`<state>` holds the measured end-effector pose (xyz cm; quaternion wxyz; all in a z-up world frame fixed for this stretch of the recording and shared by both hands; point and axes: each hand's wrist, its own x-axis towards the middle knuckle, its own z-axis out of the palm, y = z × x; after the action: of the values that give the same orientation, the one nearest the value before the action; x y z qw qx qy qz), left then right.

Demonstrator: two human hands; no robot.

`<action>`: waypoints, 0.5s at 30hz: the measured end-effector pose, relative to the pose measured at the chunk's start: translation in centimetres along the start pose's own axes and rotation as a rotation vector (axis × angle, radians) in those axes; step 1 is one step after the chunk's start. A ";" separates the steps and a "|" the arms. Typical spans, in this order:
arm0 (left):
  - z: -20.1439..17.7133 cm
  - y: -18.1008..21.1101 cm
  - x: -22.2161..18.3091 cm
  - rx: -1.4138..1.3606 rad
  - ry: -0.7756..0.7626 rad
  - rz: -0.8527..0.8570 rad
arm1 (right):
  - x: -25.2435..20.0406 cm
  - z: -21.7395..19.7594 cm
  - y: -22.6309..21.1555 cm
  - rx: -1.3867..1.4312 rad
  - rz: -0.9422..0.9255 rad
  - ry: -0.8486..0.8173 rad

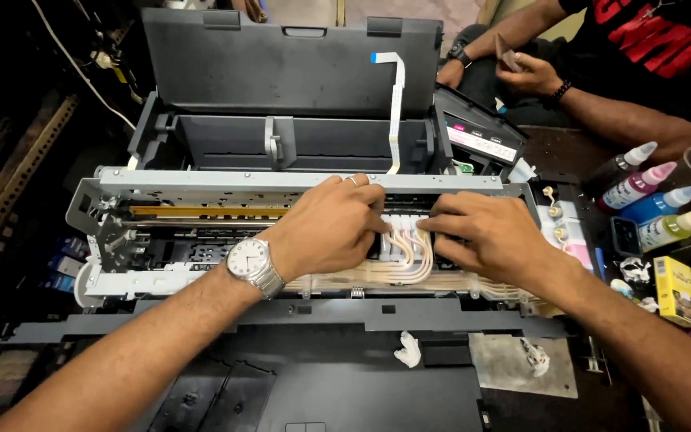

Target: Installing and routing a continuous ink supply system (CISS) and print head components inside a printer chassis.

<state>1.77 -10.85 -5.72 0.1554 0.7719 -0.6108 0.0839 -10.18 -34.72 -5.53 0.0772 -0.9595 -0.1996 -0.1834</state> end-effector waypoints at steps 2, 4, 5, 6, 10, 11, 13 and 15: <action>-0.4 0.3 0.1 -0.007 0.005 0.023 | 0.2 0.0 -0.1 -0.028 -0.014 -0.012; -1.1 1.1 0.3 0.017 0.043 0.025 | 0.4 0.2 -0.1 -0.167 -0.114 0.017; -0.5 1.0 0.3 0.017 0.044 0.023 | 0.6 0.1 -0.1 -0.166 -0.116 0.016; 0.0 0.8 0.3 0.023 0.050 0.029 | 0.7 -0.1 -0.1 -0.191 -0.128 0.013; 1.0 1.1 0.6 0.078 0.054 0.002 | 1.2 -0.3 0.6 -0.128 -0.124 0.008; 1.1 1.1 0.7 0.077 0.054 0.004 | 1.2 -0.5 0.4 -0.128 -0.122 0.008; 1.3 1.0 0.6 0.102 0.025 -0.025 | 1.3 -0.7 0.0 -0.043 -0.072 0.022; 0.8 1.2 0.6 0.096 0.031 -0.019 | 1.0 0.1 0.5 -0.029 -0.084 0.002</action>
<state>0.70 -11.90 -6.17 0.1287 0.7827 -0.5962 0.1237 -9.10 -34.79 -5.25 0.0555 -0.9511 -0.2368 -0.1902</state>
